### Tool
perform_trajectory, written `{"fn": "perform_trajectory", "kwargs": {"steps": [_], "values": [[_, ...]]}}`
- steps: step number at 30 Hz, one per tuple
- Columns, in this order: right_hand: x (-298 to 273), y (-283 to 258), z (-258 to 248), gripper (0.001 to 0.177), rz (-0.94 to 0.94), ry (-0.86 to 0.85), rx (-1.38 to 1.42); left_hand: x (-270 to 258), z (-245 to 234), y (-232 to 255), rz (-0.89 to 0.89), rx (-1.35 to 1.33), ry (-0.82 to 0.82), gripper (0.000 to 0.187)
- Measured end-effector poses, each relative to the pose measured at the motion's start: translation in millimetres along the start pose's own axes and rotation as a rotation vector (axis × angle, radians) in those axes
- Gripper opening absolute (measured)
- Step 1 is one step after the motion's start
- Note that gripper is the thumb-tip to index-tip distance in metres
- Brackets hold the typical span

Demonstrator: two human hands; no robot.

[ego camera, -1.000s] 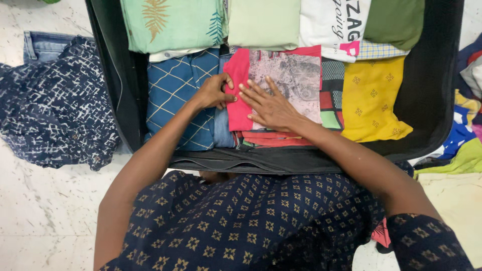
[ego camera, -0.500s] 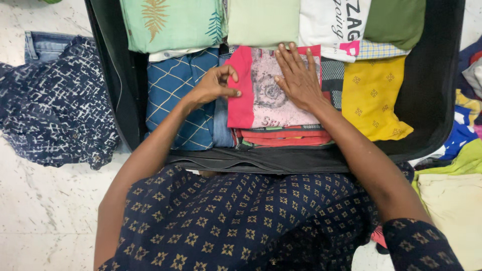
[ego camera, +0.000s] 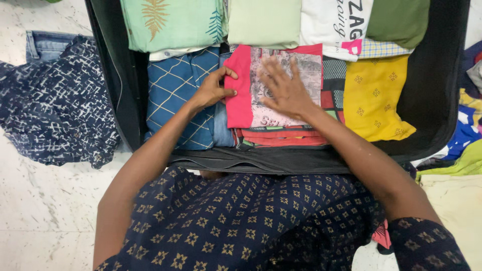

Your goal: The person packs a suitcase by organizing folded clothes, including shirts and pants, into different compartments of the bag.

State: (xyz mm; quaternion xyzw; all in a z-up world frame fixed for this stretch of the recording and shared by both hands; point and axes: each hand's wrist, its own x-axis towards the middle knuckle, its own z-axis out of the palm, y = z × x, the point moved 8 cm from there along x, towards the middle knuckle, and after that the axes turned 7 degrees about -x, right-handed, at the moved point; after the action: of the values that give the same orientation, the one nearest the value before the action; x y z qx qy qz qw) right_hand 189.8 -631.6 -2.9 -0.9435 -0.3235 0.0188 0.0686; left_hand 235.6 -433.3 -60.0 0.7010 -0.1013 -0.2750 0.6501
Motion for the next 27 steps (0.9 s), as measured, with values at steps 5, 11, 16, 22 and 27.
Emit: {"fn": "perform_trajectory", "kwargs": {"steps": [5,11,16,22,27], "values": [[-3,-56,18,0.076,-0.245,-0.145,-0.006,4,-1,-13,-0.040,0.006,-0.001,0.043],[6,-24,9,0.070,-0.180,-0.114,-0.037,5,1,-13,-0.067,-0.030,-0.023,0.044],[3,36,-9,0.069,0.078,-0.004,0.026,1,3,-4,-0.094,-0.040,-0.026,0.044],[-1,49,-10,0.072,0.236,-0.010,0.053,-4,4,11,-0.046,0.005,-0.011,0.052],[-2,47,-12,0.072,0.254,-0.039,0.053,-5,4,7,-0.092,-0.031,-0.017,0.050]]}}
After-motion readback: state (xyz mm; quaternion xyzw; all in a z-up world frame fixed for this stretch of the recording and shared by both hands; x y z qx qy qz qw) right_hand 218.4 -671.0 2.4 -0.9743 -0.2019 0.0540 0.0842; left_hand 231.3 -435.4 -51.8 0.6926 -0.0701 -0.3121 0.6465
